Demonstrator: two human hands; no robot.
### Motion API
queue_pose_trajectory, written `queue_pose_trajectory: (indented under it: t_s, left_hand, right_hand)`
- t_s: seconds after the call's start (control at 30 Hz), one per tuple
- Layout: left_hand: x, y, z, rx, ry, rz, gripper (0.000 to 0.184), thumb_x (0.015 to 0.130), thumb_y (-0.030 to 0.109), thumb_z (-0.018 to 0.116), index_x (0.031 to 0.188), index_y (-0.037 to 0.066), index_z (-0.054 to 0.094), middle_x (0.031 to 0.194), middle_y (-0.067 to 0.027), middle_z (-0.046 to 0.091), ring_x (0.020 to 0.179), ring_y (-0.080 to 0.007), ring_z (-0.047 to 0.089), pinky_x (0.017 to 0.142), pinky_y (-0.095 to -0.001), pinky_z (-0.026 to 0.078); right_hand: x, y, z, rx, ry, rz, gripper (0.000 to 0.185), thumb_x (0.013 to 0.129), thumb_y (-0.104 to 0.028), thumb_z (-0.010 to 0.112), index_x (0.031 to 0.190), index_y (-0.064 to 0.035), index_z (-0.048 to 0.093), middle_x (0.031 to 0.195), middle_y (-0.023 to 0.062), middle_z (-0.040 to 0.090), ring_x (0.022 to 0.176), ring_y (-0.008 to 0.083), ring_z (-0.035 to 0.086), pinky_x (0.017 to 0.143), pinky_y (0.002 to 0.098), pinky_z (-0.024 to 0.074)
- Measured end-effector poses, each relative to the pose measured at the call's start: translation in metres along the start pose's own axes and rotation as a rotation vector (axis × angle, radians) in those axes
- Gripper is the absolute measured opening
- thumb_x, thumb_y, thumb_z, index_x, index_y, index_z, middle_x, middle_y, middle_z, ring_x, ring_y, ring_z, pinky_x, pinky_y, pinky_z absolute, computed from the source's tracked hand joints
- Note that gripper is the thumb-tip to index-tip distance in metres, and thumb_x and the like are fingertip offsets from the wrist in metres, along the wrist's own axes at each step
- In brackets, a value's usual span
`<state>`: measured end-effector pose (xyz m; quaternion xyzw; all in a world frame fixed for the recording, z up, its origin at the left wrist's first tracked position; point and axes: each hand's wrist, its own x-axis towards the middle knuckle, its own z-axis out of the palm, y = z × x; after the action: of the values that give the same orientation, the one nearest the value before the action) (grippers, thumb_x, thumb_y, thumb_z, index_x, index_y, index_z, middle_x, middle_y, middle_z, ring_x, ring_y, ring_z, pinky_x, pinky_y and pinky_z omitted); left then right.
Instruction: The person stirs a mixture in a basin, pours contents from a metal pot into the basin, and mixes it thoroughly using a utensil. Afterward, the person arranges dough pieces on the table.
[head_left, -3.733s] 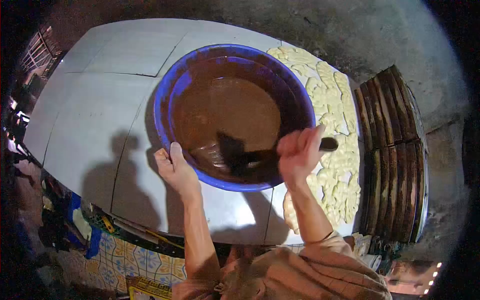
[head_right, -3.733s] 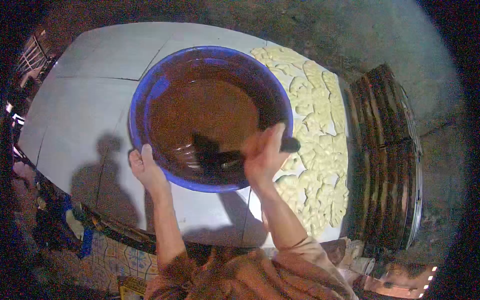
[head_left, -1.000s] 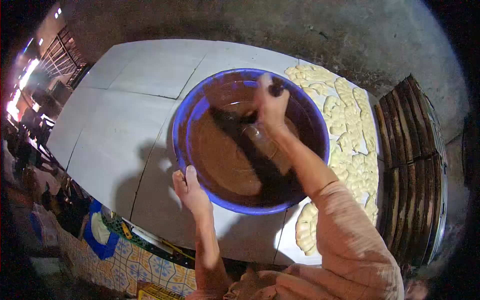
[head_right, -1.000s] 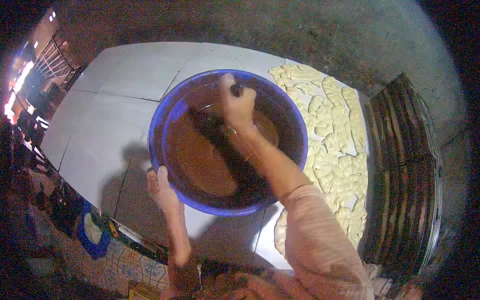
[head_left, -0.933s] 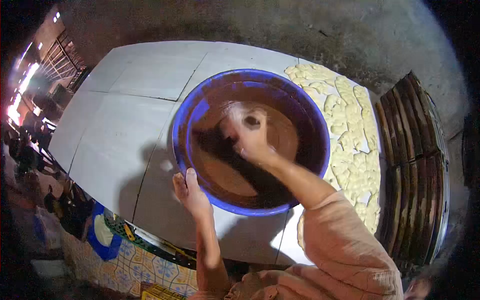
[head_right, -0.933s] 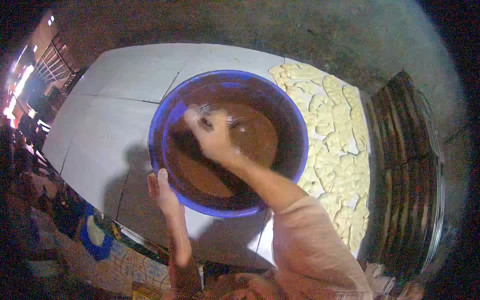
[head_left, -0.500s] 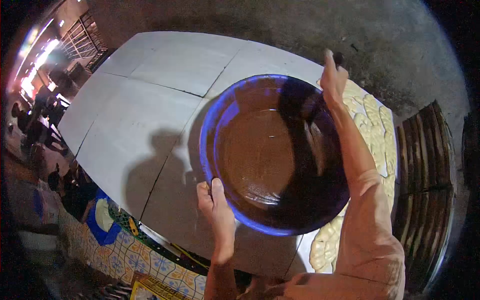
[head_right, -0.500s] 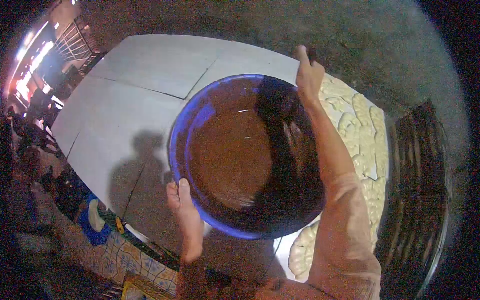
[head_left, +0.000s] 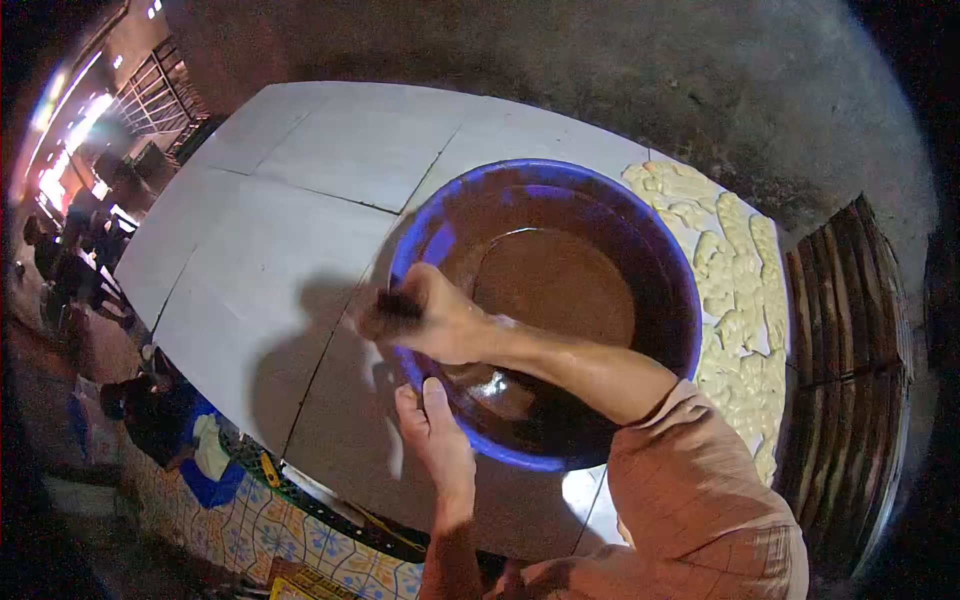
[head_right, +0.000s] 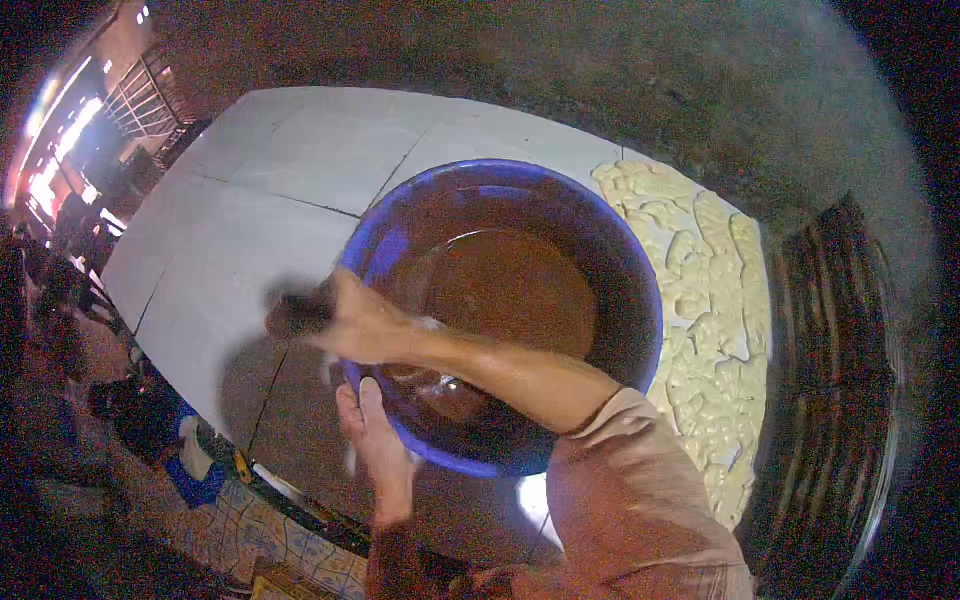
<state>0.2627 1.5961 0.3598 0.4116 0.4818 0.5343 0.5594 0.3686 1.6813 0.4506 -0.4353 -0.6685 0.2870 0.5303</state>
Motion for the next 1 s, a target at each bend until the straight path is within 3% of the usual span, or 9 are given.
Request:
queue_pose_trajectory:
  t_s: [0.1, 0.3, 0.43, 0.53, 0.6, 0.7, 0.77, 0.83, 1.0]
  left_hand:
    - [0.001, 0.000, -0.002, 0.050, -0.005, 0.038, 0.019, 0.094, 0.020, 0.048, 0.089, 0.001, 0.048, 0.080, -0.0025, 0.048, 0.076, -0.0129, 0.041, 0.072, -0.0297, 0.037]
    - [0.000, -0.003, -0.003, 0.135, 0.038, 0.038, 0.017, 0.093, 0.018, 0.049, 0.086, 0.002, 0.047, 0.076, -0.0009, 0.045, 0.072, -0.0118, 0.040, 0.067, -0.0289, 0.036]
    - [-0.002, -0.005, 0.002, -0.114, 0.061, 0.021, 0.015, 0.093, 0.016, 0.048, 0.087, 0.002, 0.046, 0.081, -0.0009, 0.047, 0.075, -0.0105, 0.042, 0.070, -0.0269, 0.037]
    - [-0.005, 0.010, 0.011, -0.193, 0.088, 0.045, 0.015, 0.094, 0.015, 0.048, 0.089, 0.001, 0.045, 0.084, -0.0021, 0.051, 0.078, -0.0099, 0.044, 0.074, -0.0261, 0.038]
    - [-0.003, 0.003, 0.007, -0.201, 0.076, 0.059, 0.015, 0.094, 0.015, 0.049, 0.088, 0.002, 0.046, 0.084, -0.0018, 0.051, 0.078, -0.0101, 0.044, 0.074, -0.0262, 0.038]
    - [-0.003, -0.002, 0.007, -0.182, 0.071, 0.062, 0.015, 0.094, 0.015, 0.049, 0.087, 0.002, 0.047, 0.083, -0.0009, 0.050, 0.077, -0.0094, 0.044, 0.073, -0.0256, 0.038]
    - [-0.002, 0.001, 0.007, -0.194, 0.071, 0.069, 0.014, 0.094, 0.015, 0.049, 0.087, 0.003, 0.047, 0.083, -0.0006, 0.050, 0.076, -0.0086, 0.044, 0.072, -0.0248, 0.038]
    - [-0.005, 0.007, 0.007, -0.205, 0.048, 0.075, 0.013, 0.094, 0.014, 0.049, 0.087, 0.003, 0.047, 0.082, -0.0002, 0.050, 0.076, -0.0079, 0.044, 0.071, -0.0239, 0.038]
    - [-0.003, 0.002, 0.008, -0.127, 0.032, 0.091, 0.012, 0.093, 0.013, 0.050, 0.090, 0.001, 0.049, 0.083, -0.0013, 0.053, 0.075, -0.0085, 0.045, 0.069, -0.0227, 0.038]
  right_hand:
    - [0.033, 0.018, -0.030, 0.129, 0.269, 0.186, 0.046, 0.088, -0.039, 0.056, 0.054, -0.0095, 0.048, 0.047, -0.0014, 0.041, 0.043, 0.0067, 0.037, 0.042, 0.0255, 0.0290]
    - [0.078, 0.108, -0.164, -0.001, 1.013, -0.023, 0.042, 0.087, -0.040, 0.059, 0.058, -0.0106, 0.050, 0.045, -0.0024, 0.038, 0.040, 0.0105, 0.038, 0.040, 0.0301, 0.0312]
    - [0.002, 0.059, -0.238, -0.451, 1.016, 0.133, 0.043, 0.089, -0.041, 0.056, 0.057, -0.0137, 0.045, 0.044, -0.0028, 0.033, 0.038, 0.0098, 0.035, 0.036, 0.0283, 0.0258]
    - [-0.104, 0.089, -0.324, -0.960, 0.996, 0.052, 0.042, 0.087, -0.036, 0.057, 0.084, 0.0061, 0.058, 0.049, 0.0105, 0.045, 0.050, 0.0271, 0.051, 0.052, 0.0443, 0.0406]
    - [-0.154, -0.002, -0.253, 0.107, 1.143, 0.208, 0.031, 0.091, -0.034, 0.052, 0.070, -0.0107, 0.050, 0.048, 0.0023, 0.042, 0.038, 0.0181, 0.043, 0.040, 0.0364, 0.0370]
    - [-0.232, -0.055, -0.181, 0.409, 1.135, 0.087, 0.043, 0.094, -0.040, 0.047, 0.059, -0.0151, 0.042, 0.045, -0.0001, 0.037, 0.036, 0.0129, 0.033, 0.038, 0.0291, 0.0330]
    - [-0.239, -0.067, -0.127, 0.121, 1.086, 0.063, 0.041, 0.094, -0.042, 0.046, 0.066, -0.0128, 0.046, 0.049, 0.0021, 0.042, 0.040, 0.0138, 0.037, 0.041, 0.0278, 0.0355]
    - [-0.190, -0.057, -0.080, 0.146, 1.165, 0.254, 0.047, 0.095, -0.046, 0.040, 0.059, -0.0166, 0.033, 0.046, -0.0021, 0.024, 0.038, 0.0106, 0.023, 0.036, 0.0275, 0.0175]
    - [-0.040, -0.004, -0.068, 0.112, 0.860, 0.160, 0.048, 0.091, -0.038, 0.052, 0.052, -0.0117, 0.040, 0.047, -0.0004, 0.041, 0.037, 0.0108, 0.038, 0.037, 0.0281, 0.0289]
